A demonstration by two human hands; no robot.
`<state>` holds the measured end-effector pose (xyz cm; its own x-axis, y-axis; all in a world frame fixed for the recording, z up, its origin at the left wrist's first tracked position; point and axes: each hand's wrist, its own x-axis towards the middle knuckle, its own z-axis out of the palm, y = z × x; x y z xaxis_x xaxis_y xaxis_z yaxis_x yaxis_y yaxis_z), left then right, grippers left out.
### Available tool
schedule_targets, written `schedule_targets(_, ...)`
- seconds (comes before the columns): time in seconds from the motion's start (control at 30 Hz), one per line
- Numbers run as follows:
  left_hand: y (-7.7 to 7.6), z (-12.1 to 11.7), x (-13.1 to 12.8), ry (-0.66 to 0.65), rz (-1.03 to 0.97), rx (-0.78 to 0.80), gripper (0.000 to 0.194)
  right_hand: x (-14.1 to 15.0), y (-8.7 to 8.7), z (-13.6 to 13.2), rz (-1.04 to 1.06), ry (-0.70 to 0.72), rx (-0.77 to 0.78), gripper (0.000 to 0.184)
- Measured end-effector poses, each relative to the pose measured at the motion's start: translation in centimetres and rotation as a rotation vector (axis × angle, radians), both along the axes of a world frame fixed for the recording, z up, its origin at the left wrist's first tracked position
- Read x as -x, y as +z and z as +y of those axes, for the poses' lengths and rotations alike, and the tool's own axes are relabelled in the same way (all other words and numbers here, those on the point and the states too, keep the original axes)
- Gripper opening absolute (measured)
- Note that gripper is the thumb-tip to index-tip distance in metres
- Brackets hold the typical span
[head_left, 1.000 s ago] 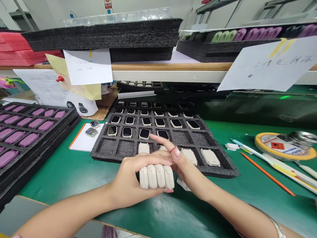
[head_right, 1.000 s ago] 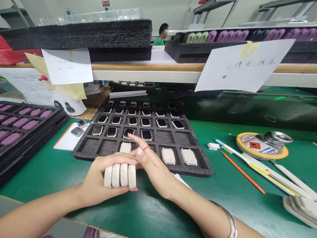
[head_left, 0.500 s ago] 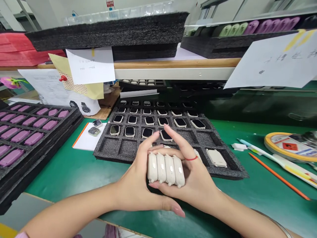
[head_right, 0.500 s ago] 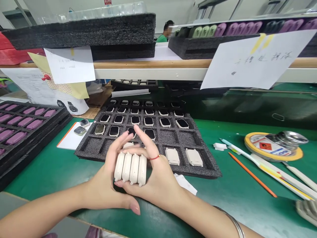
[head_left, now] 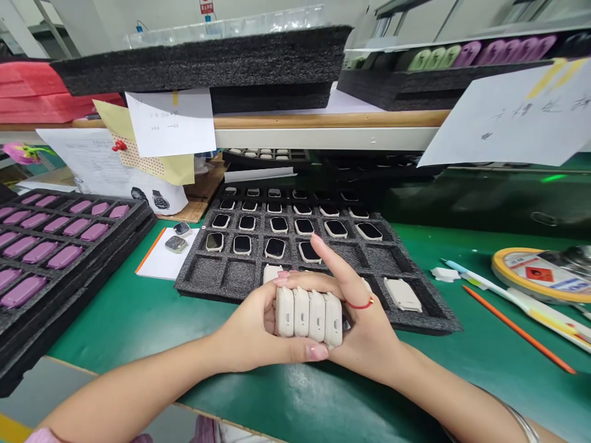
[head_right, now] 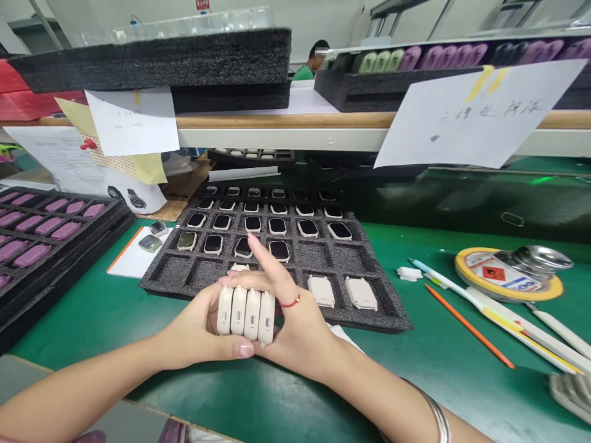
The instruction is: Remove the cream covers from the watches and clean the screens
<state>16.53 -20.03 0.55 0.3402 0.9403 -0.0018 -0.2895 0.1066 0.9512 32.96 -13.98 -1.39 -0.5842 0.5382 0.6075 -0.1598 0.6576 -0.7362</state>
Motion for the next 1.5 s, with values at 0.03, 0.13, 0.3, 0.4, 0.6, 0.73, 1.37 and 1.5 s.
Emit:
schedule_targets(0.03, -0.2, 0.0, 0.1, 0.021, -0.020, 0.001, 0.040, 0.0, 0.0, 0.0, -0.007, 0.002, -0.022, 0.111)
schedule_targets(0.13, -0.6, -0.1, 0.2, 0.060, -0.033, 0.033, 0.037, -0.2, 0.1, 0.2, -0.028, 0.010, -0.073, 0.108)
schedule_targets(0.3, -0.3, -0.2, 0.1, 0.003, -0.042, 0.075, 0.053, -0.4, 0.2, 0.3, -0.028, 0.028, -0.021, 0.110)
schedule_targets(0.4, -0.2, -0.2, -0.1, -0.036, -0.083, 0.087, 0.052, -0.4, 0.2, 0.3, -0.005, 0.016, 0.057, 0.110)
schedule_targets(0.6, -0.6, -0.3, 0.1, -0.049, -0.096, 0.078, 0.055, -0.5, 0.4, 0.2, -0.017, 0.023, 0.087, 0.112)
schedule_targets(0.73, -1.2, -0.1, 0.5, -0.039, -0.121, 0.044, 0.043, -0.5, 0.5, 0.2, -0.035, 0.007, 0.020, 0.110)
schedule_targets(1.37, -0.8, -0.5, -0.1, 0.132, 0.146, -0.032, 0.051, 0.1, 0.1, -0.2, -0.091, 0.005, -0.084, 0.106)
schedule_targets(1.5, -0.7, -0.5, -0.3, 0.178, 0.178, -0.050, 0.037, 0.2, 0.0, -0.3, -0.111, 0.010, -0.104, 0.104)
